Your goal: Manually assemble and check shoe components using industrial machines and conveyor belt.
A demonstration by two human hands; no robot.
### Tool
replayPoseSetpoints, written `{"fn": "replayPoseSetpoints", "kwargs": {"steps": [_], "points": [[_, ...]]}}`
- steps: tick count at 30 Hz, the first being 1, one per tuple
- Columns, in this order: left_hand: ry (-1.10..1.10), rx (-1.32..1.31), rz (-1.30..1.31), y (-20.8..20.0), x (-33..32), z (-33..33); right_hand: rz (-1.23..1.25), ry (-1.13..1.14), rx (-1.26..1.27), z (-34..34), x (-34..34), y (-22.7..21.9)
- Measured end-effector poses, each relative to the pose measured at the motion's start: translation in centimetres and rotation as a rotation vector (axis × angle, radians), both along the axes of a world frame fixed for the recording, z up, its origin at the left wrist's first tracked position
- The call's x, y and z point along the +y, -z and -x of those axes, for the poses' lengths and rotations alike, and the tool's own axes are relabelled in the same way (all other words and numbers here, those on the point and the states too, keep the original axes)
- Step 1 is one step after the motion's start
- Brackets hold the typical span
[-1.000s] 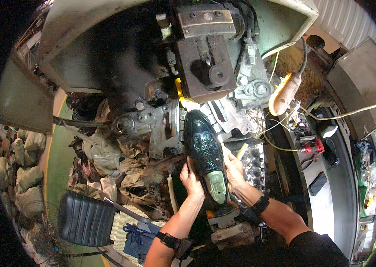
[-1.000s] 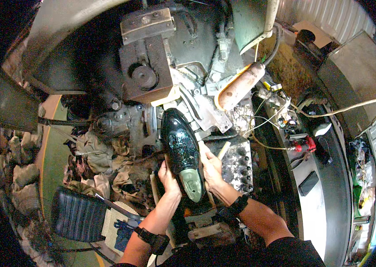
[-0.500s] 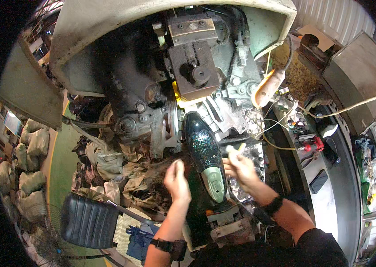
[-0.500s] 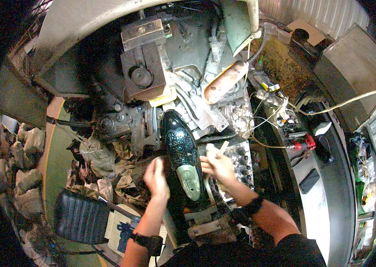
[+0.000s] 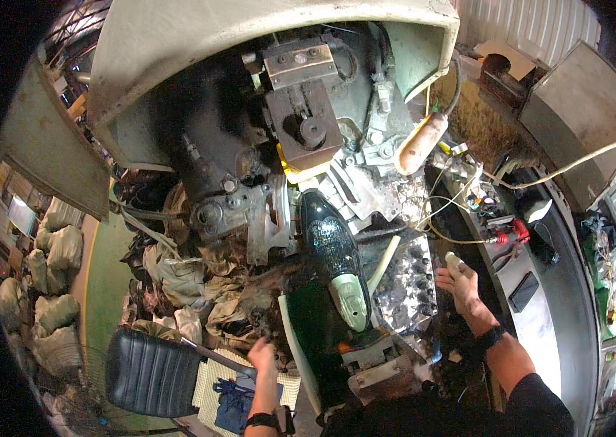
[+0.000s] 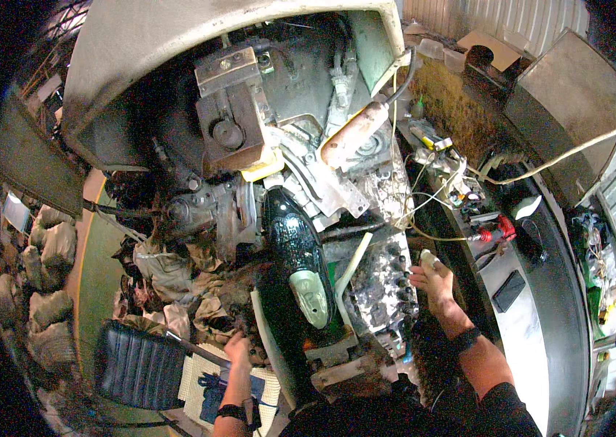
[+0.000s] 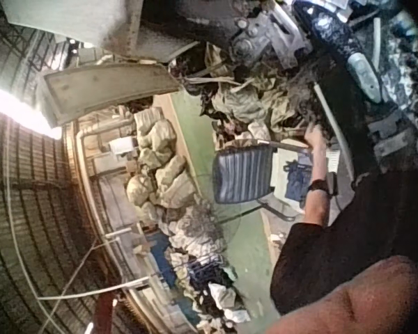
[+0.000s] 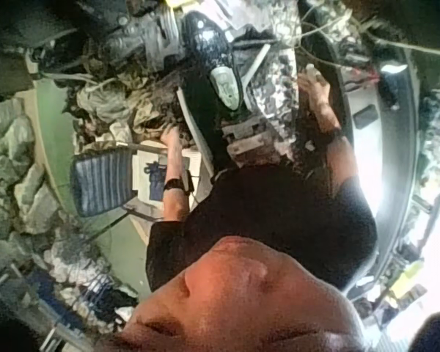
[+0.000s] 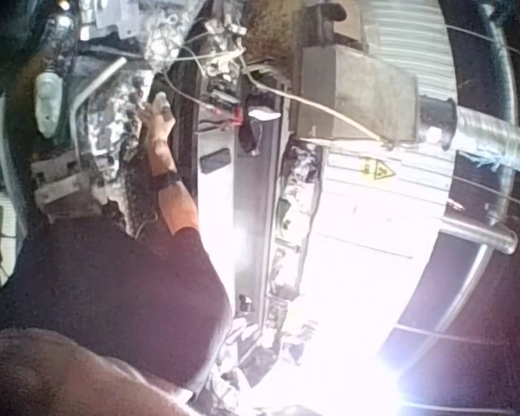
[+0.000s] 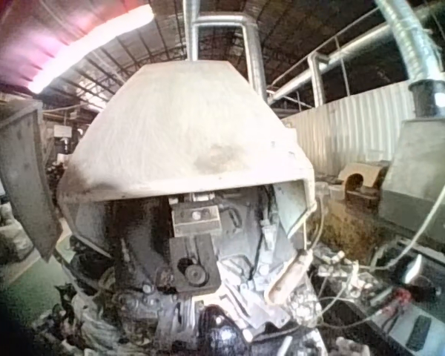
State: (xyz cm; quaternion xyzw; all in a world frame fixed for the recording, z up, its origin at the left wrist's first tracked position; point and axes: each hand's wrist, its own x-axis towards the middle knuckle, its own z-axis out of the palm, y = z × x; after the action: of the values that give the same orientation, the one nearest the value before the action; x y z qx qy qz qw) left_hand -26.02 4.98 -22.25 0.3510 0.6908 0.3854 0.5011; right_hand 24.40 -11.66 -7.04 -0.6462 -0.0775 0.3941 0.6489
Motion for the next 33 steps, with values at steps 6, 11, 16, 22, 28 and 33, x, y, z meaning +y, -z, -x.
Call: {"fn": "replayPoseSetpoints", "kwargs": {"steps": [6,11,16,22,28,33], "points": [[-0.172,0.079,-0.193,1.4,-3.7,0.6,-0.008,-0.061,0.037,1.7,0.7,-1.1],[0.263,0.107,0.246,5.8,-8.8,1.4,0.041,-0.073,0.008,2.3,0.3,-0.7],[0.264,0.152,0.274,3.8,-7.9,0.3,-0.012,-0.166,-0.009,4.5,0.5,-1.8],[0.442,0.336,0.066,3.1,-5.3,-0.2,-0.073,-0.213,-0.092,5.3,0.5,-1.8],[0.13,0.172,-0.395,-7.1,-1.8,-4.0,-0.091,-0.303,-0.239,5.8,1.8,-2.7],[0.401,-0.158,-0.54,-21.7,-3.6,-14.9,-0.099,-0.495,-0.941,6.6,2.0,-4.4]]}}
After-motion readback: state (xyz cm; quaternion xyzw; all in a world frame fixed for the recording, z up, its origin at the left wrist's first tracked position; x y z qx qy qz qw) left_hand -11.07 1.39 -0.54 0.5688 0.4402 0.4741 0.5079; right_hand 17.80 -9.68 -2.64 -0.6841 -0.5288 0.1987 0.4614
